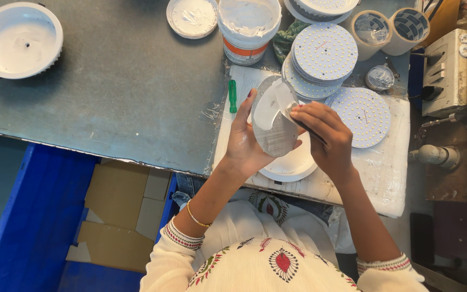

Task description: The person sits at a factory workbench assembling LED light parts. They pick up round LED panel discs and white plastic lamp housings, apply white paste from a container onto the housings using a small metal spatula, stack the LED discs, and use a screwdriver on a housing.

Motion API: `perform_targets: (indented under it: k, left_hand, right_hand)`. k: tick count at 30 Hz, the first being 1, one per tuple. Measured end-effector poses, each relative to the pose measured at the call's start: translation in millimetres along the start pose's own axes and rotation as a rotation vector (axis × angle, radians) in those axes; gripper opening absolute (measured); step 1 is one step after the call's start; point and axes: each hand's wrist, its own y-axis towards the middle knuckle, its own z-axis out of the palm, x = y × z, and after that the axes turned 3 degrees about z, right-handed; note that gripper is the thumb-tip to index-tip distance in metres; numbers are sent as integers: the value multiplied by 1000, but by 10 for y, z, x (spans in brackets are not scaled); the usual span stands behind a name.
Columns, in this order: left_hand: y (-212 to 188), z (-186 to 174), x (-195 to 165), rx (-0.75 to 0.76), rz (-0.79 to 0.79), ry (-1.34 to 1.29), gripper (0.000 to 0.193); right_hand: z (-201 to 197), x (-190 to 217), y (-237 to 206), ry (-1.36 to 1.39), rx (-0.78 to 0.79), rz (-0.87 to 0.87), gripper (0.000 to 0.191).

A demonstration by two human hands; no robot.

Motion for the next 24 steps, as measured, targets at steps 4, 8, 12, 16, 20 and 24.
perform_targets:
  k: [4, 8, 12, 16, 20, 24]
  left_hand:
    - [17, 36, 2, -38, -17, -26, 64]
    - [55, -5, 69, 75, 46, 61, 68]
    - [148, -115, 166, -38, 107, 100, 65]
    - [244, -200, 254, -124, 224, 283, 72]
    - [313, -186, 347, 7, 450, 550, 88]
    - [371, -129, 389, 44, 471, 667, 99]
  right_hand:
    - [-31, 65, -181, -2, 8, 65, 36]
    - [-95, 65, -201, 111, 11, 282, 42]
    - [-12, 100, -165, 117, -34, 335, 38]
    - [104, 237, -210, 126, -72, 448, 31]
    - [138, 361, -260, 181, -99, 595, 25]
    - [100, 477, -262, 333, -131, 718, 22]
